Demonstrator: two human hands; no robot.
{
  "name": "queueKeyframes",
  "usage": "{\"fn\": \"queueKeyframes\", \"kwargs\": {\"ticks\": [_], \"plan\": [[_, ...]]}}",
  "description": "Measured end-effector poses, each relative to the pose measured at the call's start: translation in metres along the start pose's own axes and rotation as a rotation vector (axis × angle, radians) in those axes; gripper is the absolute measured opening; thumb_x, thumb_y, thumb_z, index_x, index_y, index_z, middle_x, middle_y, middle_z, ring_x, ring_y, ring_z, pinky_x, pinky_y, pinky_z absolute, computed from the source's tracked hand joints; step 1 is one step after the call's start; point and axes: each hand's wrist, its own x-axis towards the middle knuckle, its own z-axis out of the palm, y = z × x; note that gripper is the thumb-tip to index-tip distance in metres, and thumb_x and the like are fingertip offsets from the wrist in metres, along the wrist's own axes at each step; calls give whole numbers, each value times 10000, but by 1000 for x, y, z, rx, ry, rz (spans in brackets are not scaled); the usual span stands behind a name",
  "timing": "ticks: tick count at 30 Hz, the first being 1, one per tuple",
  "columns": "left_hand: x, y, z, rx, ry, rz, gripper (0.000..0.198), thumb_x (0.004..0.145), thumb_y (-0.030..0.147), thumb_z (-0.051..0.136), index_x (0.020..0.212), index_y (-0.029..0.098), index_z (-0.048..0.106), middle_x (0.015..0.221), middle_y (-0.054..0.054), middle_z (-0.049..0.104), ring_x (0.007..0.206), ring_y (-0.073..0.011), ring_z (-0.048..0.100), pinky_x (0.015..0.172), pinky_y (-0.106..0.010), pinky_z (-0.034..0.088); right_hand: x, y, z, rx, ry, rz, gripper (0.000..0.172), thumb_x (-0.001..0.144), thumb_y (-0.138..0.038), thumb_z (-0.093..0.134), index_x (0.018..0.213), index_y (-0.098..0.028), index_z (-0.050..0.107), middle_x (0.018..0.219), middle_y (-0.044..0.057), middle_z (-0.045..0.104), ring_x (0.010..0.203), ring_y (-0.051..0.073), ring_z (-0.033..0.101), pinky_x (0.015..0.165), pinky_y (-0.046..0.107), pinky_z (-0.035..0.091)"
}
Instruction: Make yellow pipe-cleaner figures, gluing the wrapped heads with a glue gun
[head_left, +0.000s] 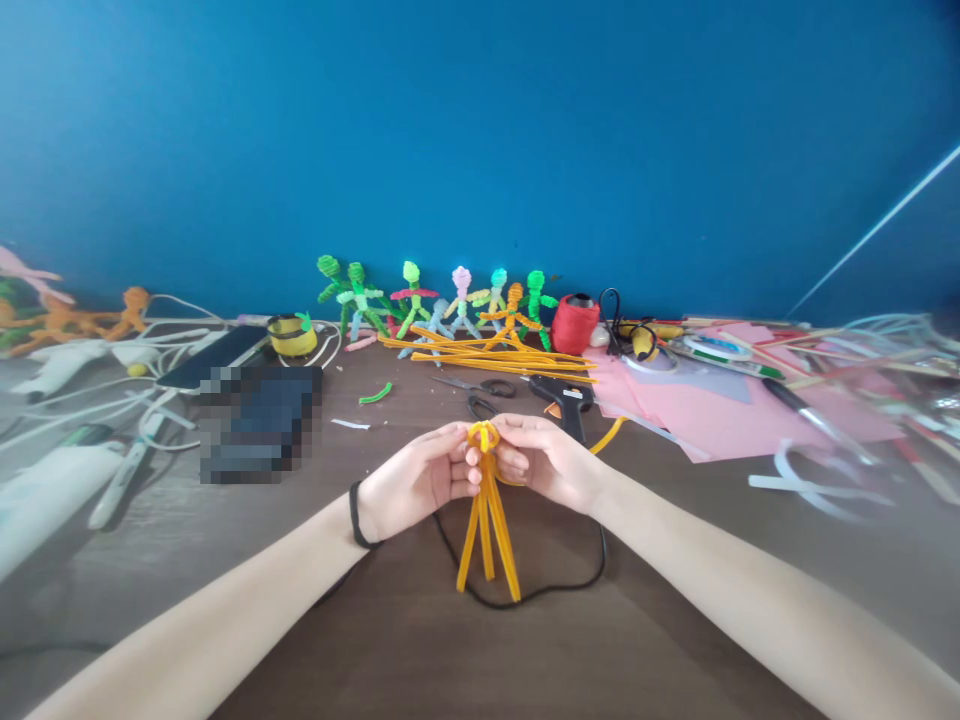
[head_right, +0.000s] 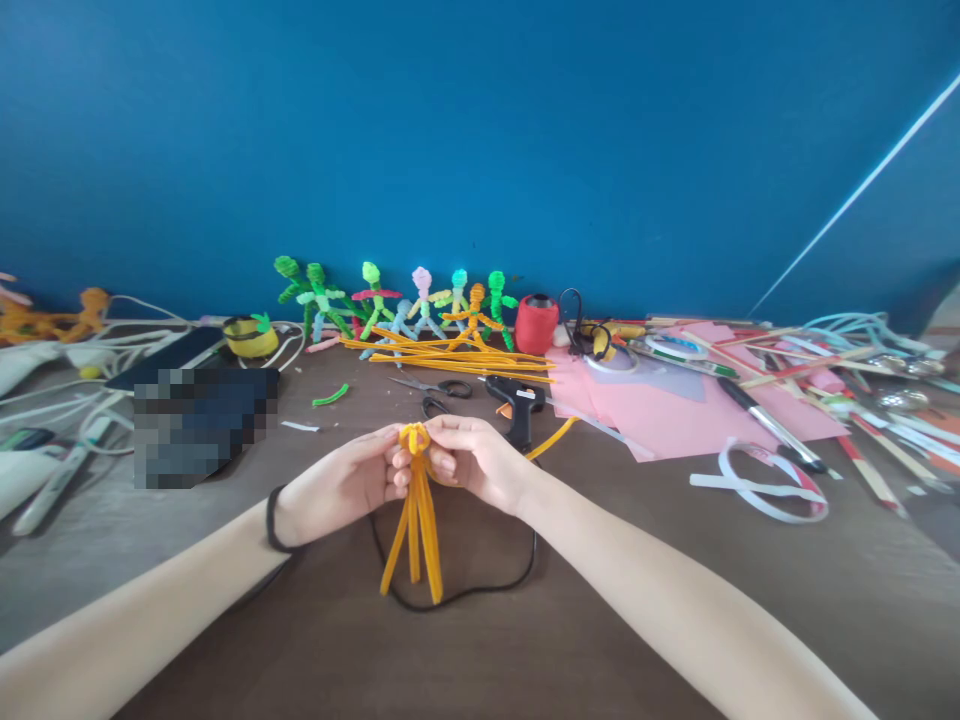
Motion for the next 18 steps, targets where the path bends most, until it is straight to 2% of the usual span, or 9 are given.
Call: {"fn": "queueKeyframes", "kwargs": {"ticks": [7,18], "plan": [[3,-4,-5,20,17,50,82,811,184,507,752,140,545,630,-3,536,567,-85,529,569,-208,417,0,-1,-3,-131,60,2,153,741,-272,614,755,-137,543,437,-73,382,396,33,264,429,202,138],[5,-10,-7,-12,-36,108,111,819,137,490,727,119,550,608,-13,576,569,-78,549,606,-198,434,4,9,-11,-144,-52,2,245,767,-381,588,743,-161,482,443,-56,498,366,38,346,382,182,157]]}}
